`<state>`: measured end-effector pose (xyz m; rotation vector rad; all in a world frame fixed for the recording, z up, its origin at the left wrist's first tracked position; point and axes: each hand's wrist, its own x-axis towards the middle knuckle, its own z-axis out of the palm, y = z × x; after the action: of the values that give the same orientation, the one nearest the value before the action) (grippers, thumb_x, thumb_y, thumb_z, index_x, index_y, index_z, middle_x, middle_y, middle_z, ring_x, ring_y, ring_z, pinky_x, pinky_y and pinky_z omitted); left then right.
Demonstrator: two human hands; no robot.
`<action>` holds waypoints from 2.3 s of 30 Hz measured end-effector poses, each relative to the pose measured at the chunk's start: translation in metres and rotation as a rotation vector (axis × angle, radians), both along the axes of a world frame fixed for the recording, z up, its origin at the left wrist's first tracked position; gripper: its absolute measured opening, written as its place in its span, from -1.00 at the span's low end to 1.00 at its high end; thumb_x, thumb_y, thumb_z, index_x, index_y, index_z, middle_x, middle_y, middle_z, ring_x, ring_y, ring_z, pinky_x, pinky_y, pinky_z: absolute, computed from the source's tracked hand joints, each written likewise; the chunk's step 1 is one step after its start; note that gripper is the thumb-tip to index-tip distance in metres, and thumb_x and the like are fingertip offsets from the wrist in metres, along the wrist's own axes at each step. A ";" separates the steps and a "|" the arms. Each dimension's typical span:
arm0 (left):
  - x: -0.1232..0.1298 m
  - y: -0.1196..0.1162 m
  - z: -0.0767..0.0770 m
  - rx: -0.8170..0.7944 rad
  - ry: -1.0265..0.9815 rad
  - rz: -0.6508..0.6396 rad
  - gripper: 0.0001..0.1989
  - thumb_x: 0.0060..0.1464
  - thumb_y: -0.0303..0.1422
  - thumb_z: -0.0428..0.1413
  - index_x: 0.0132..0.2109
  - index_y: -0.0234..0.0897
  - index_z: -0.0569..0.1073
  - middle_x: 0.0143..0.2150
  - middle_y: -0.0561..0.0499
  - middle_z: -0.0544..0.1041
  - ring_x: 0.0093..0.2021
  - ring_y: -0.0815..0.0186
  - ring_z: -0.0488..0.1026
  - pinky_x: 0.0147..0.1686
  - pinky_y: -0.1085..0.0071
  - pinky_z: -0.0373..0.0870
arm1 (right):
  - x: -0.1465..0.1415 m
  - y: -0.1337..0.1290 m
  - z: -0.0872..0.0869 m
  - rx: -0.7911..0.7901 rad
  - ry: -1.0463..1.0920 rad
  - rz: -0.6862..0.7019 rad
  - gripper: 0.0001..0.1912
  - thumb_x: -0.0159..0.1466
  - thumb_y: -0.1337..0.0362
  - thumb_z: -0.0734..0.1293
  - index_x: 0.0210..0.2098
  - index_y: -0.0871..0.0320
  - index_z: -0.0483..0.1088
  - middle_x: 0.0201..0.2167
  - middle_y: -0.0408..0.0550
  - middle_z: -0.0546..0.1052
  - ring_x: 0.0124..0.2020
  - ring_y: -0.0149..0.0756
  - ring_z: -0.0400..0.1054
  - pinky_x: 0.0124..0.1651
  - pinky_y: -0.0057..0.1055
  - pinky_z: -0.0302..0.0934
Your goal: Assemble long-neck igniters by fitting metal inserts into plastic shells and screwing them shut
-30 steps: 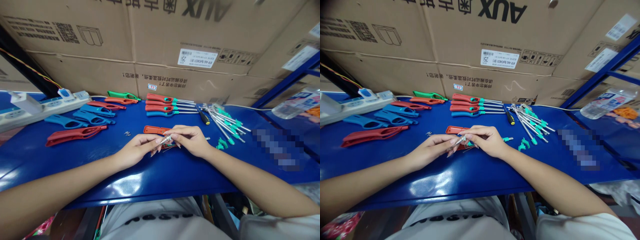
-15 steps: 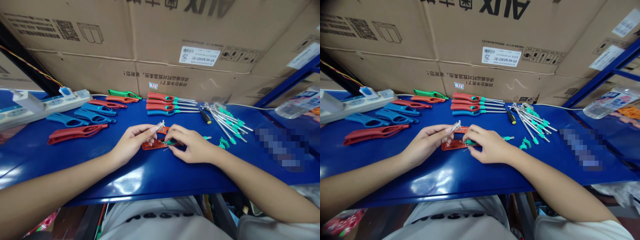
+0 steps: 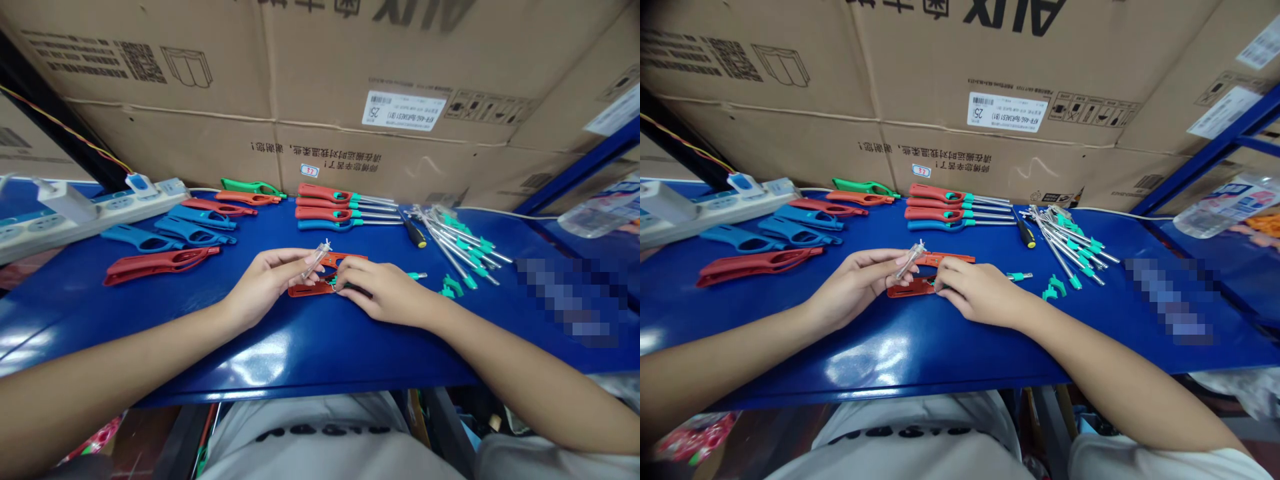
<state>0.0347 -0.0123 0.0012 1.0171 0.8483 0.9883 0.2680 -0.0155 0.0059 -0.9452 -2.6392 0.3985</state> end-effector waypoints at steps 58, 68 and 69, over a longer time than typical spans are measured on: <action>0.002 0.002 0.001 0.259 0.540 -0.184 -0.64 0.12 -0.08 0.21 -0.18 -0.30 0.66 -0.42 -0.01 0.61 -0.46 0.34 0.45 -0.43 0.46 0.40 | 0.003 0.026 -0.007 -0.878 0.598 -0.208 -0.61 0.16 -0.03 0.47 -0.30 0.20 0.45 -0.67 -0.30 0.38 -0.71 -0.54 0.19 -0.66 -0.54 0.11; 0.002 0.002 0.000 0.262 0.535 -0.182 -0.67 0.12 -0.12 0.21 -0.18 -0.30 0.66 -0.42 -0.02 0.61 -0.45 0.33 0.46 -0.42 0.46 0.40 | 0.003 0.025 -0.008 -0.863 0.593 -0.212 -0.61 0.17 -0.02 0.48 -0.29 0.20 0.47 -0.65 -0.29 0.39 -0.71 -0.55 0.18 -0.66 -0.54 0.13; 0.002 0.002 0.000 0.263 0.537 -0.183 -0.67 0.12 -0.12 0.21 -0.17 -0.30 0.66 -0.42 -0.02 0.61 -0.45 0.33 0.46 -0.42 0.45 0.40 | 0.003 0.025 -0.008 -0.862 0.593 -0.215 -0.61 0.16 -0.02 0.48 -0.29 0.20 0.47 -0.64 -0.29 0.39 -0.71 -0.55 0.18 -0.67 -0.54 0.13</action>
<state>0.0366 -0.0101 0.0013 1.5982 1.0536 0.6860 0.2706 0.0096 -0.0021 -1.0830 -1.7725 1.5486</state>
